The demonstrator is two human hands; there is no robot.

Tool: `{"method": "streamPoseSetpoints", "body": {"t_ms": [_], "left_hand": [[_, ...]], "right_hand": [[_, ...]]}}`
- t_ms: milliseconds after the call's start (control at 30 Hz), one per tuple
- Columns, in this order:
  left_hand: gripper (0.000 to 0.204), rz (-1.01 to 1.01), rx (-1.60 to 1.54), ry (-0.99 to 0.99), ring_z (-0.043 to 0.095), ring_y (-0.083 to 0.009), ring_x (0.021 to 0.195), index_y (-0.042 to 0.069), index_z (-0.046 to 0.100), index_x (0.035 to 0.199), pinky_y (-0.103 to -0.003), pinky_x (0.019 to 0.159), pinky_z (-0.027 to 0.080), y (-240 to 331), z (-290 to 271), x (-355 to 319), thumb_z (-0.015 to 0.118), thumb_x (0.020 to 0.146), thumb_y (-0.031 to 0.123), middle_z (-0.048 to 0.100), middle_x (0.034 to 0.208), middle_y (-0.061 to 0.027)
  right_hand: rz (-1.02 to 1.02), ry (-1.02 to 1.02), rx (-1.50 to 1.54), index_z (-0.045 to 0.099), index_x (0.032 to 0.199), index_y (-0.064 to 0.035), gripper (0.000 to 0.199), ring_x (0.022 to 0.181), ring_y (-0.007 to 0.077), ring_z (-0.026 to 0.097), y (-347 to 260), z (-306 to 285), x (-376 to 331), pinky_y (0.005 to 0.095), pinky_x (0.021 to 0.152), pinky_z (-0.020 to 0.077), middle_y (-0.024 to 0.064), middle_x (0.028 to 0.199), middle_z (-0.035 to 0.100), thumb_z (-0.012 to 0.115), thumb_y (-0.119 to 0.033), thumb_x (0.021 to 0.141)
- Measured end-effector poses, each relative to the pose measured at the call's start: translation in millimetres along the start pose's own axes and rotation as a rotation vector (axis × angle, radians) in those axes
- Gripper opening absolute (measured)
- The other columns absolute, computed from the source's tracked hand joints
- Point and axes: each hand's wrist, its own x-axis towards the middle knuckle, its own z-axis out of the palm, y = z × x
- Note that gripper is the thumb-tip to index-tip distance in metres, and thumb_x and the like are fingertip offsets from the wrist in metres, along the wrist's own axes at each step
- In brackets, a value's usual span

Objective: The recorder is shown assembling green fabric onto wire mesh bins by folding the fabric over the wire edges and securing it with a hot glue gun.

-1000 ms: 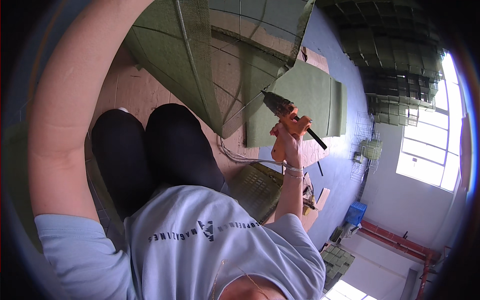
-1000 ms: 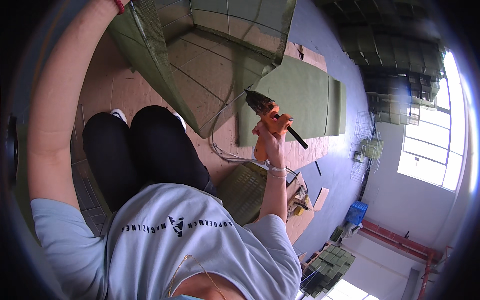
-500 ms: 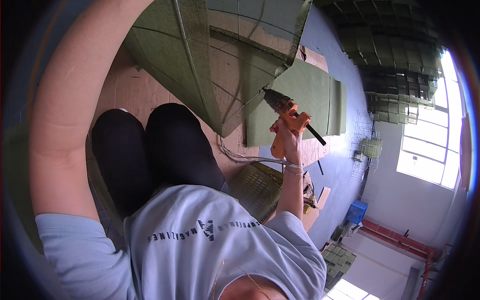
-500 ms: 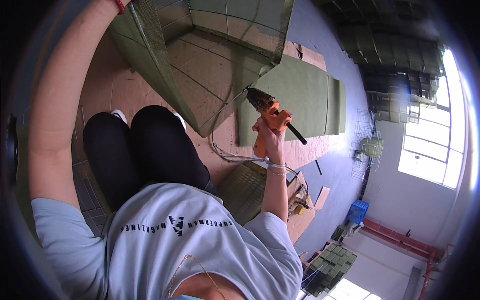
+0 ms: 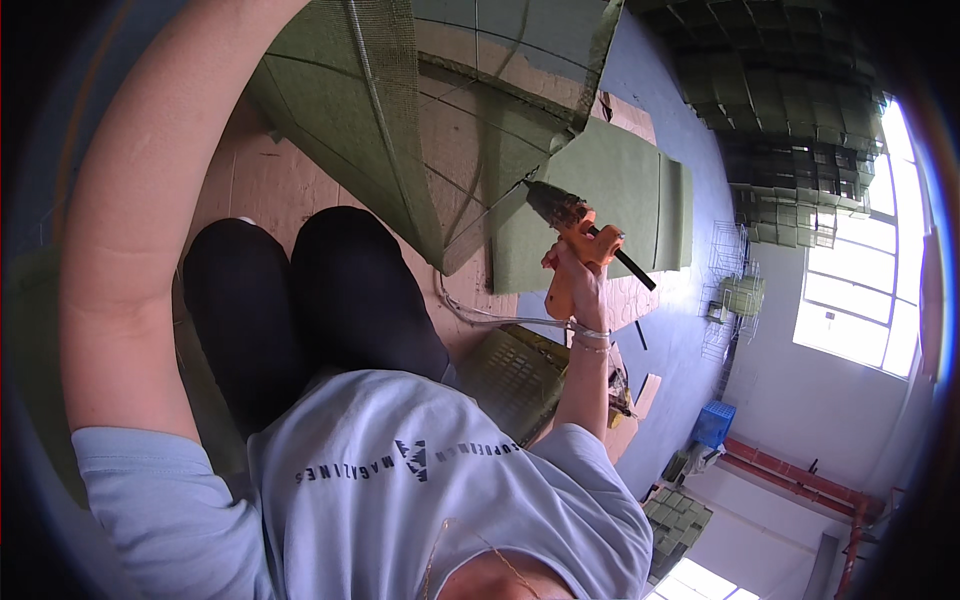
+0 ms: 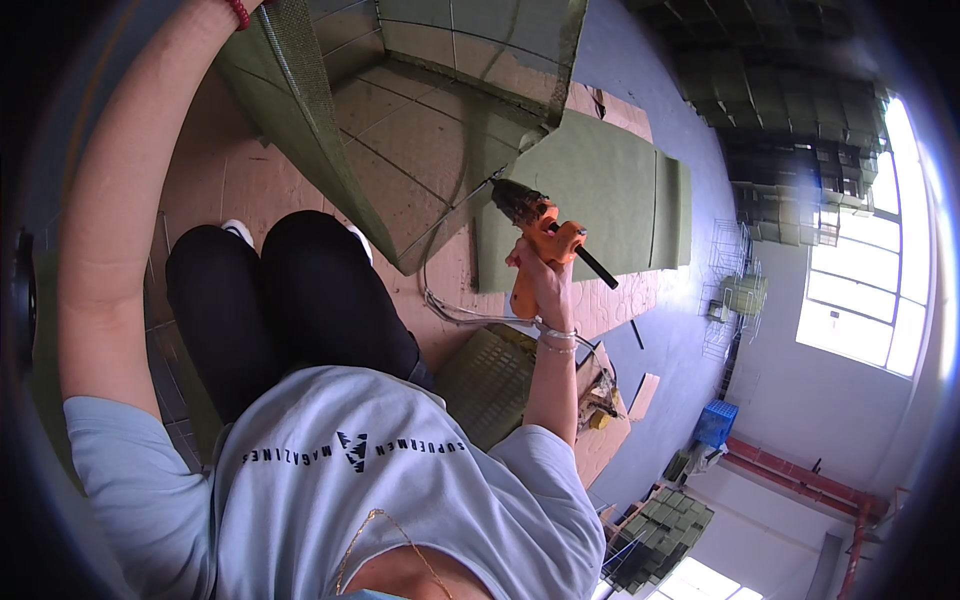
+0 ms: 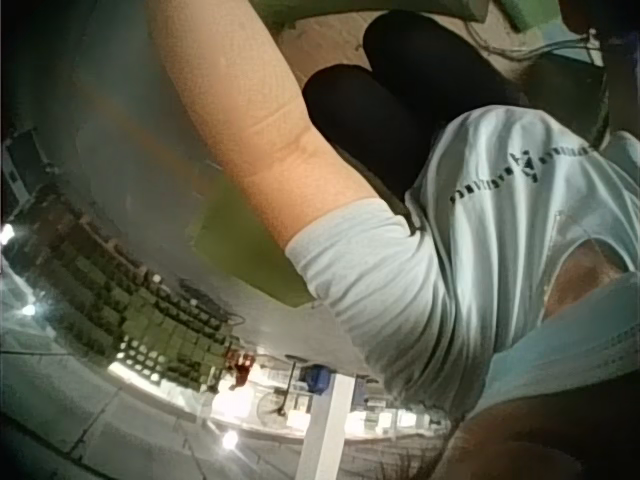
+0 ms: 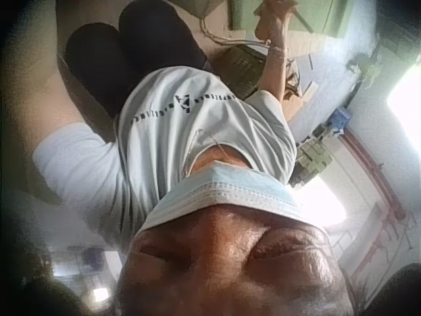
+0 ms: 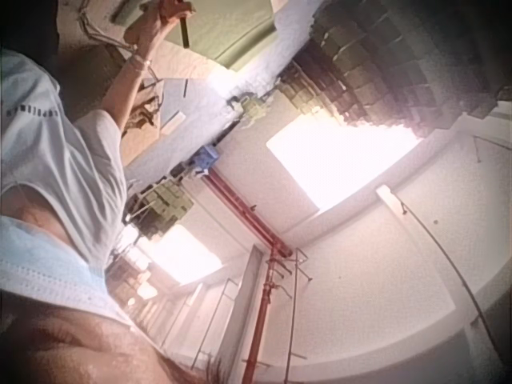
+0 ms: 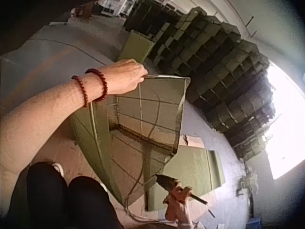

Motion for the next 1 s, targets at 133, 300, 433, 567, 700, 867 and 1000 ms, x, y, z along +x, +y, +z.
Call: {"method": "streamPoseSetpoints", "body": {"t_ms": [133, 300, 433, 567, 700, 867, 1000], "left_hand": [[0.024, -0.048, 0.017, -0.058, 0.066, -0.0356, 0.087, -0.009, 0.065, 0.093, -0.044, 0.079, 0.053, 0.1, -0.7, 1.7, 0.052, 0.097, 0.012, 0.067, 0.087, -0.0238], [0.025, -0.089, -0.016, -0.099, 0.066, -0.0354, 0.086, -0.009, 0.065, 0.094, -0.044, 0.079, 0.053, -2.5, -1.1, 5.1, 0.052, 0.098, 0.013, 0.067, 0.087, -0.0236], [0.026, -0.080, -0.001, -0.085, 0.066, -0.0354, 0.087, -0.009, 0.065, 0.095, -0.045, 0.079, 0.053, -4.2, 0.8, 7.1, 0.052, 0.098, 0.013, 0.067, 0.088, -0.0237], [0.027, 0.023, 0.028, 0.027, 0.066, -0.0354, 0.087, -0.009, 0.065, 0.095, -0.044, 0.080, 0.053, -1.3, 0.5, -3.8, 0.052, 0.098, 0.014, 0.067, 0.088, -0.0237], [0.027, -0.039, 0.000, -0.038, 0.066, -0.0354, 0.088, -0.010, 0.065, 0.096, -0.044, 0.081, 0.054, -2.4, -2.6, 5.6, 0.051, 0.098, 0.013, 0.067, 0.090, -0.0237], [0.027, -0.103, -0.005, -0.109, 0.066, -0.0353, 0.087, -0.009, 0.065, 0.096, -0.044, 0.080, 0.054, -2.3, -1.1, 6.1, 0.051, 0.098, 0.013, 0.067, 0.090, -0.0240], [0.026, -0.055, -0.010, -0.046, 0.065, -0.0348, 0.089, -0.009, 0.065, 0.096, -0.044, 0.081, 0.053, 3.6, -2.6, -1.4, 0.051, 0.098, 0.013, 0.067, 0.091, -0.0238]], "right_hand": [[-0.014, 0.017, -0.059, 0.057, 0.110, 0.0012, 0.021, 0.077, 0.0184, 0.062, 4.5, -2.2, 5.5, 0.0329, 0.072, 0.0526, 0.0076, 0.084, 0.062, 0.063, -0.012, 0.094], [-0.017, 0.016, -0.041, 0.057, 0.104, 0.0017, 0.014, 0.070, 0.0154, 0.062, -7.3, 4.4, 1.2, 0.0292, 0.066, 0.0523, 0.0069, 0.081, 0.062, 0.061, -0.006, 0.093], [-0.042, 0.049, 0.062, 0.056, 0.107, 0.0020, 0.017, 0.071, 0.0156, 0.062, -0.5, 4.2, 0.7, 0.0303, 0.068, 0.0528, 0.0073, 0.081, 0.062, 0.062, -0.005, 0.092], [-0.040, 0.023, 0.086, 0.055, 0.108, 0.0021, 0.019, 0.072, 0.0157, 0.062, -4.4, 5.3, 0.6, 0.0309, 0.068, 0.0529, 0.0074, 0.082, 0.062, 0.062, -0.005, 0.092], [0.013, 0.014, 0.012, 0.055, 0.108, 0.0021, 0.018, 0.072, 0.0158, 0.062, -16.7, 7.8, -2.7, 0.0307, 0.068, 0.0526, 0.0073, 0.082, 0.062, 0.062, -0.005, 0.092], [-0.032, 0.036, -0.023, 0.056, 0.107, 0.0025, 0.019, 0.071, 0.0160, 0.062, -13.6, 9.4, -4.2, 0.0306, 0.068, 0.0527, 0.0070, 0.081, 0.062, 0.063, -0.005, 0.092], [-0.050, 0.019, 0.037, 0.056, 0.112, 0.0016, 0.022, 0.075, 0.0188, 0.062, -4.7, 2.8, -2.7, 0.0345, 0.070, 0.0525, 0.0086, 0.084, 0.062, 0.063, -0.011, 0.095]]}}
